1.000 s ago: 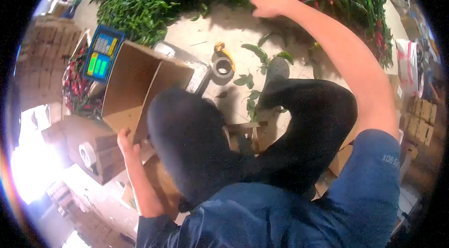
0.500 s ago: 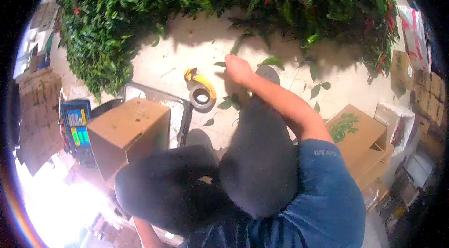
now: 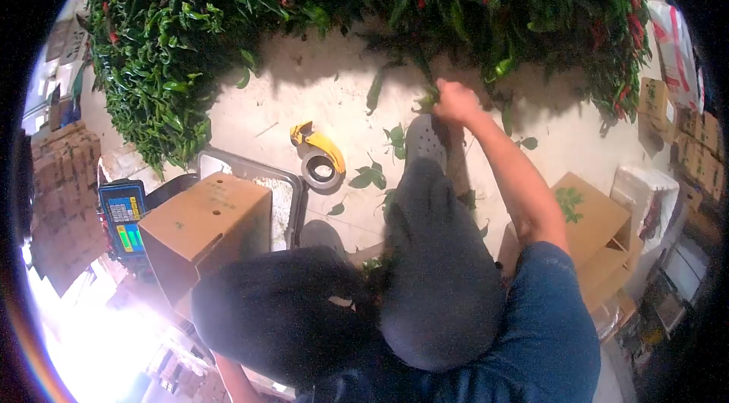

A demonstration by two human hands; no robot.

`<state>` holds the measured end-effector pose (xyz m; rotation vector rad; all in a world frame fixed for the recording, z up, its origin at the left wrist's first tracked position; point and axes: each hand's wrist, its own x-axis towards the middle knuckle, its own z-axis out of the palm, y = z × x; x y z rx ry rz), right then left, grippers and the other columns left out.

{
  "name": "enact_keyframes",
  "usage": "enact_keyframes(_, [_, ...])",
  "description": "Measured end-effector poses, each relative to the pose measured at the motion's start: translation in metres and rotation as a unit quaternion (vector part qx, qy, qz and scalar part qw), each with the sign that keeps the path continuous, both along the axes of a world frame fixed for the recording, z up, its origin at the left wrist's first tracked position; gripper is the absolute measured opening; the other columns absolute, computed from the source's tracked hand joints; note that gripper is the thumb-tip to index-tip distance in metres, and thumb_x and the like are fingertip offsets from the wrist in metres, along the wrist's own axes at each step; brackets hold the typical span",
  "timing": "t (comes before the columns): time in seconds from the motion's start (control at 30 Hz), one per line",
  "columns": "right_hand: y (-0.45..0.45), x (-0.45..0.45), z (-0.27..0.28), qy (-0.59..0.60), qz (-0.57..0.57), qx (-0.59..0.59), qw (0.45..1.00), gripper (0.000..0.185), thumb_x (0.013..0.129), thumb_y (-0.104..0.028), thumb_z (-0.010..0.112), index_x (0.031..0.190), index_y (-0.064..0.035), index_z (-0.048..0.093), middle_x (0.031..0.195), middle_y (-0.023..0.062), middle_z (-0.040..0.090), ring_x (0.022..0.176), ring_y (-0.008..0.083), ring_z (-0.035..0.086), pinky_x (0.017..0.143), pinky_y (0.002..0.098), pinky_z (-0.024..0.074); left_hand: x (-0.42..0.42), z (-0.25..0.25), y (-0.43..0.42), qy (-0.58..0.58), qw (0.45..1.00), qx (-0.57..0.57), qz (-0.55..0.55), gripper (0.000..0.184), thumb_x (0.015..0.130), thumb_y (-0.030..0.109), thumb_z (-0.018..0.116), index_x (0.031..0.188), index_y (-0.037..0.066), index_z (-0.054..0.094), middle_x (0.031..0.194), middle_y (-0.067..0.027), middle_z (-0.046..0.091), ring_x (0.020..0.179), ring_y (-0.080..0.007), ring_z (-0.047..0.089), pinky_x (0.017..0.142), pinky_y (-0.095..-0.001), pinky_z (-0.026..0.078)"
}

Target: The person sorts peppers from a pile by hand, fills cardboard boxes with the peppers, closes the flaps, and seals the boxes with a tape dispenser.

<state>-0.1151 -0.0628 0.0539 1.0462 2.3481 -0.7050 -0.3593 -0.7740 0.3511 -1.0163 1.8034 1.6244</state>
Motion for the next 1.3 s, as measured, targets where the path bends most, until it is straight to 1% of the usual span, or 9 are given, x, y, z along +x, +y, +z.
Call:
enact_keyframes(0.17, [0.014,-0.024,-0.004,0.111,-0.166,0.036,0.979,0.050,0.080,-0.031,0.070,0.117,0.0008,0.061,0.109,0.0274,0.068,0.105,0.0449,0.064,0.090,0.0519,0.0518,-0.020,0.028,0.014,0.186,0.919,-0.319,-0.138,0.052,0.095,0.021,0.060,0.141,-0.001,0.046,0.136,-0.0146,0.053,0.121,-0.0274,0.054,0.102,-0.0417,0.046])
enact_keyframes(0.3, [0.010,-0.045,-0.053,0.097,-0.245,0.035,0.964,0.046,0.079,-0.030,0.070,0.111,0.0034,0.066,0.107,0.0307,0.067,0.106,0.0460,0.064,0.091,0.0515,0.0514,-0.028,0.062,0.110,0.386,0.724,-0.519,-0.239,0.052,0.098,0.011,0.056,0.146,-0.003,0.042,0.146,-0.0165,0.049,0.130,-0.0272,0.051,0.110,-0.0422,0.041])
enact_keyframes(0.47, [-0.003,-0.034,-0.024,0.016,-0.174,-0.001,0.985,0.042,0.080,-0.029,0.067,0.109,0.0011,0.067,0.116,0.0273,0.067,0.107,0.0434,0.065,0.091,0.0512,0.0532,-0.016,0.081,0.250,0.488,0.661,-0.321,-0.471,0.043,0.097,0.004,0.054,0.139,-0.005,0.050,0.142,-0.0181,0.055,0.127,-0.0282,0.055,0.107,-0.0416,0.044])
enact_keyframes(0.67, [0.014,0.022,0.013,0.067,-0.180,-0.035,0.981,0.041,0.076,-0.033,0.072,0.105,-0.0040,0.069,0.101,0.0238,0.071,0.097,0.0396,0.068,0.086,0.0464,0.0532,-0.037,0.055,0.417,0.254,0.554,-0.153,-0.778,0.051,0.089,0.013,0.066,0.138,0.004,0.056,0.130,-0.0188,0.064,0.120,-0.0316,0.061,0.105,-0.0396,0.044])
enact_keyframes(0.77, [0.009,0.009,0.036,0.147,-0.183,-0.034,0.972,0.036,0.074,-0.030,0.076,0.098,-0.0047,0.069,0.096,0.0211,0.070,0.094,0.0407,0.066,0.080,0.0456,0.0525,-0.056,-0.041,0.488,0.391,0.449,-0.097,-0.798,0.049,0.089,0.020,0.069,0.134,0.003,0.057,0.121,-0.0227,0.066,0.113,-0.0410,0.062,0.097,-0.0456,0.050])
enact_keyframes(0.93, [-0.035,-0.061,0.007,0.341,0.191,0.134,0.910,0.015,0.075,-0.015,0.067,0.087,-0.0064,0.063,0.094,0.0125,0.064,0.099,0.0318,0.061,0.083,0.0436,0.0490,-0.056,-0.192,0.560,0.256,0.348,-0.146,-0.890,0.034,0.086,0.017,0.067,0.115,0.001,0.063,0.102,-0.0251,0.069,0.101,-0.0416,0.066,0.088,-0.0484,0.054])
enact_keyframes(1.13, [-0.061,-0.075,0.005,0.218,0.136,0.035,0.966,0.015,0.076,-0.011,0.062,0.090,-0.0052,0.063,0.094,0.0127,0.066,0.102,0.0317,0.063,0.085,0.0447,0.0500,-0.029,-0.229,0.586,0.367,0.340,-0.167,-0.850,0.023,0.082,0.015,0.066,0.102,0.004,0.062,0.104,-0.0208,0.066,0.096,-0.0407,0.067,0.082,-0.0502,0.055])
enact_keyframes(1.23, [-0.033,-0.049,0.017,0.221,0.102,0.021,0.970,0.015,0.076,-0.011,0.064,0.089,-0.0056,0.059,0.094,0.0132,0.066,0.101,0.0342,0.062,0.082,0.0461,0.0517,-0.011,-0.252,0.611,0.367,0.440,-0.229,-0.787,0.029,0.081,0.018,0.069,0.105,0.005,0.061,0.102,-0.0202,0.064,0.094,-0.0394,0.067,0.078,-0.0495,0.055])
enact_keyframes(1.3, [-0.012,-0.035,0.026,0.242,0.093,0.036,0.965,0.016,0.077,-0.010,0.063,0.092,-0.0057,0.059,0.100,0.0133,0.065,0.103,0.0347,0.062,0.083,0.0468,0.0520,-0.011,-0.268,0.626,0.489,0.351,-0.212,-0.770,0.030,0.080,0.021,0.070,0.105,0.004,0.062,0.099,-0.0190,0.063,0.091,-0.0378,0.068,0.075,-0.0481,0.055])
